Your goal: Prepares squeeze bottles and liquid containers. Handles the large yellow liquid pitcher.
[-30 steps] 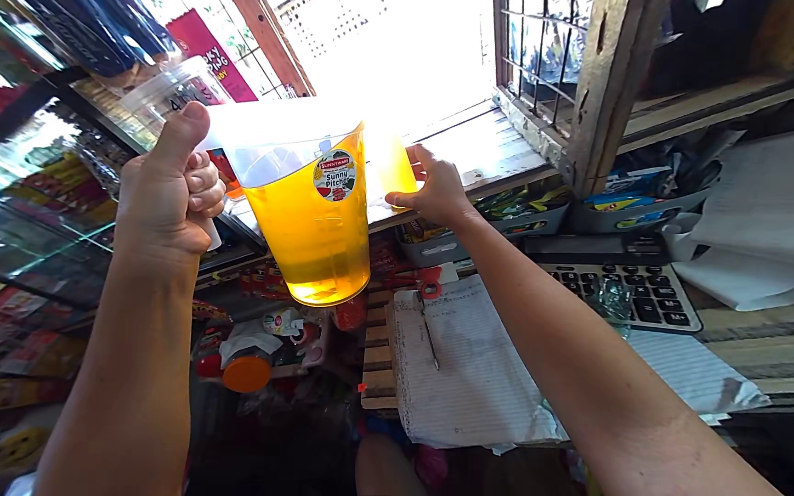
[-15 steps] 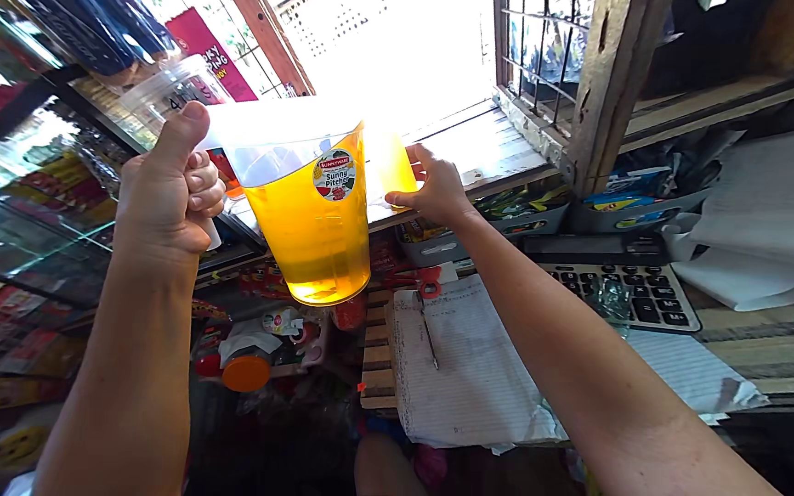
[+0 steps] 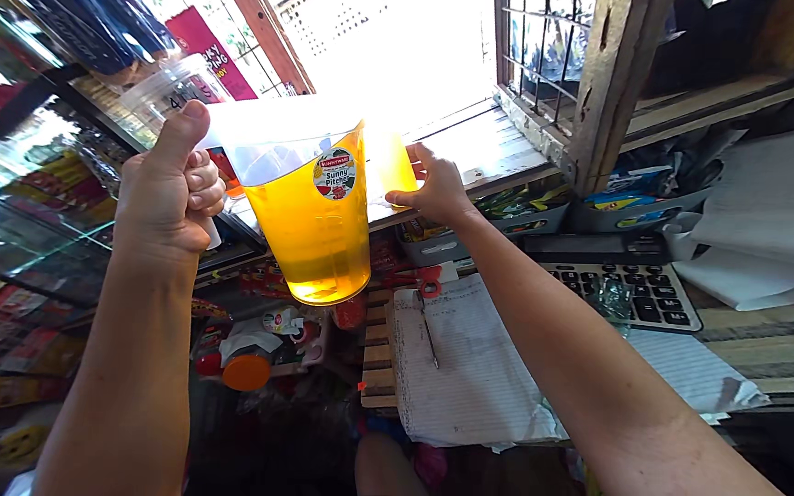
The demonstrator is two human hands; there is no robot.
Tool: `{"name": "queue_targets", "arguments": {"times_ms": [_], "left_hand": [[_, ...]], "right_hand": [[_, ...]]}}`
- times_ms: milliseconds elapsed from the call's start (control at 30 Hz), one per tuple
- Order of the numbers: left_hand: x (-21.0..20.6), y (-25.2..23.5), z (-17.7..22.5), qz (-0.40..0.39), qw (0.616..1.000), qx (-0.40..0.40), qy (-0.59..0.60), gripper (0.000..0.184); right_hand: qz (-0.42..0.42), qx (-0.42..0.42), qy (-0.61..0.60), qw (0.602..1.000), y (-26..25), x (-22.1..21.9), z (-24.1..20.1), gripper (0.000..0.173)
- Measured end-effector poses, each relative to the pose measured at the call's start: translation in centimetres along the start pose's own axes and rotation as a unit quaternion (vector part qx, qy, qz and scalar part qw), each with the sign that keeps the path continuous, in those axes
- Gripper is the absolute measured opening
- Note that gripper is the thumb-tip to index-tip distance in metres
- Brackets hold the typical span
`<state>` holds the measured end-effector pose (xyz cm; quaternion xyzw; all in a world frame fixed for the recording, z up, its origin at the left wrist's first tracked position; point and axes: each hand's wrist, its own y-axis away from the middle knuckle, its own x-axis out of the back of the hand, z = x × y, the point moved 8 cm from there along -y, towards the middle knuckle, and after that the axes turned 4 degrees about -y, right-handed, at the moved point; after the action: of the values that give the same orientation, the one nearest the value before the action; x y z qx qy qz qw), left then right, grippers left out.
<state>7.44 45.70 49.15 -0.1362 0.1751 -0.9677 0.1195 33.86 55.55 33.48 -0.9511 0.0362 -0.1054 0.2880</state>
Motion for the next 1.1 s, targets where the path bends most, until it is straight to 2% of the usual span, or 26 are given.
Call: {"name": "queue_targets", "arguments": {"times_ms": [1100], "left_hand": [[-0.05,0.01,0.07,-0.006,1.000,0.002,-0.005,0.043]], "right_hand": [[0.001,0.001,-0.002,1.000,0.00,-0.02,0.01,0.068]]}}
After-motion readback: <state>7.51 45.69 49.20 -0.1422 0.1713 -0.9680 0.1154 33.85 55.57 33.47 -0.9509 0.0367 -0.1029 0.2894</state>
